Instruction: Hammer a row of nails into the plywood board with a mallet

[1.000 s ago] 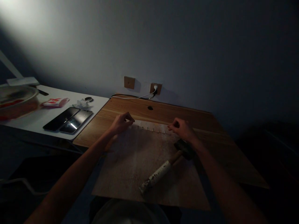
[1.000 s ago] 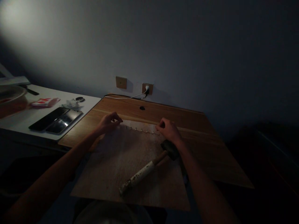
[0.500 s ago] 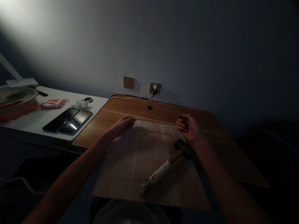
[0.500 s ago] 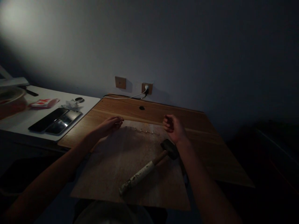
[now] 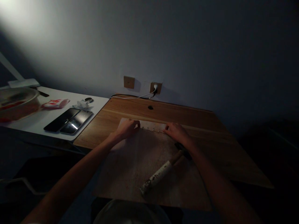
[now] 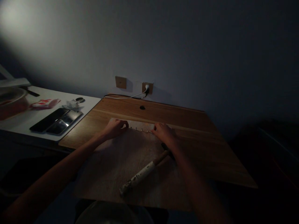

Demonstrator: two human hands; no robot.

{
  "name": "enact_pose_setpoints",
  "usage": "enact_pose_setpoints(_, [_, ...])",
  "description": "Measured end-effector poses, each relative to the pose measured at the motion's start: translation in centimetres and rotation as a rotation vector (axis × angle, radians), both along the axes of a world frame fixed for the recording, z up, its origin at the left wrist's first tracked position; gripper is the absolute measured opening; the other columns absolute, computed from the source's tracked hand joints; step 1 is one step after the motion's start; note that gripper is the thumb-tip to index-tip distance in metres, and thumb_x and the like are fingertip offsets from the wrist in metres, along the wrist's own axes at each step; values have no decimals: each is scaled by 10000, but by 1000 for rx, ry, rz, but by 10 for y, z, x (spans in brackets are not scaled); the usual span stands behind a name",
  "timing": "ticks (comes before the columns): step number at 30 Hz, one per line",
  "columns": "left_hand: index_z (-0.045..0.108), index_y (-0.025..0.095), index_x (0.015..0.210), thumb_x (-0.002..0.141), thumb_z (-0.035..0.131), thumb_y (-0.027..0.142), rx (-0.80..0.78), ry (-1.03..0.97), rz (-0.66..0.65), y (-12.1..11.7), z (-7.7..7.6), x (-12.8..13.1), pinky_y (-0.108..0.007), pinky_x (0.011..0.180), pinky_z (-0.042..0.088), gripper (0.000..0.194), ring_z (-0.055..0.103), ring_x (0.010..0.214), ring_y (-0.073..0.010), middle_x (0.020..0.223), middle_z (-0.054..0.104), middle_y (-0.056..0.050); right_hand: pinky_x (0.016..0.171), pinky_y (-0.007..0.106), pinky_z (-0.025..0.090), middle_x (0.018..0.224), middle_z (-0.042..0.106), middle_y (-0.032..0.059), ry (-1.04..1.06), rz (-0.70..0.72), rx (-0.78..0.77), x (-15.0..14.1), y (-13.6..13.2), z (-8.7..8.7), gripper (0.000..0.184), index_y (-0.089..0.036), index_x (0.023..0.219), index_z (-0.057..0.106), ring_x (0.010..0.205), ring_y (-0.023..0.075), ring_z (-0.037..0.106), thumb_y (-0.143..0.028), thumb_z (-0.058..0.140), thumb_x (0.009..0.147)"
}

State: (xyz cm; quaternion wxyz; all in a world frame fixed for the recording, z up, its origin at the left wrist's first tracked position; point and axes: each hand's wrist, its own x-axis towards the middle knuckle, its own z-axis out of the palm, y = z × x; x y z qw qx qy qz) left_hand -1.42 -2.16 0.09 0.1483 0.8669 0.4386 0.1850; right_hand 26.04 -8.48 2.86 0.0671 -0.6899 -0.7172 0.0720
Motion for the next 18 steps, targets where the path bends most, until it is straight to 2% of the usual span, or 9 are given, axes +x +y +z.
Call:
enact_pose_setpoints(2, [708, 219, 797, 798, 659, 259, 18, -4, 5, 0, 1, 1, -277, 648, 390, 64, 605, 694, -206, 715, 648, -45, 738, 283, 464, 886, 756, 106, -6, 20, 2, 0, 0, -1, 115, -205, 803, 716, 873, 228, 697, -282, 661, 867])
enact_pose_setpoints(6, [634, 208, 769, 852, 619, 421, 33, -58, 90, 2, 7, 7, -277, 616, 349, 230, 548, 637, -188, 675, 593, -38, 761, 288, 463, 888, 753, 99, 8, 70, 10, 1, -2, 1, 80, -210, 812, 707, 889, 228, 693, -204, 646, 864])
enact_pose_setpoints(8, [581, 203, 733, 858, 582, 438, -45, -200, 138, 4, 11, 11, -261, 574, 321, 266, 488, 585, -158, 628, 529, -14, 751, 282, 460, 865, 738, 81, 65, 80, 39, 1, -1, 4, 69, -213, 826, 690, 863, 213, 682, -208, 633, 865])
enact_pose_setpoints(9, [546, 201, 704, 857, 562, 439, -135, -312, 148, 5, 13, 13, -251, 547, 306, 284, 450, 555, -141, 603, 485, 0, 725, 277, 459, 835, 722, 69, 156, 68, 71, 1, -1, 7, 66, -210, 820, 675, 821, 200, 670, -233, 631, 863])
enact_pose_setpoints(11, [460, 206, 653, 850, 520, 438, -416, -588, 137, 7, 17, 14, -232, 486, 269, 310, 359, 491, -112, 562, 382, 28, 610, 256, 438, 710, 643, 23, 506, 6, 133, 2, -1, 14, 137, -211, 784, 622, 650, 156, 600, -322, 614, 863])
enact_pose_setpoints(14, [398, 218, 648, 808, 508, 407, -864, -930, 75, 7, 20, 12, -213, 421, 216, 271, 257, 445, -86, 554, 291, 54, 421, 208, 299, 558, 418, -61, 1223, -94, 93, 1, -5, 25, 237, -228, 701, 503, 429, 87, 347, -409, 572, 837])
enact_pose_setpoints(16, [414, 211, 659, 768, 537, 374, -1016, -1006, 46, 6, 19, 10, -204, 411, 205, 231, 258, 447, -77, 567, 309, 53, 377, 192, 226, 548, 340, -75, 1542, -111, 10, -2, -7, 30, 253, -232, 646, 434, 408, 72, 250, -390, 573, 787])
enact_pose_setpoints(18, [434, 200, 671, 750, 563, 360, -1040, -986, 29, 5, 15, 10, -197, 418, 208, 220, 281, 456, -69, 586, 357, 43, 358, 190, 202, 559, 352, -66, 1655, -113, -35, -6, -7, 31, 243, -233, 616, 411, 416, 72, 249, -369, 576, 734])
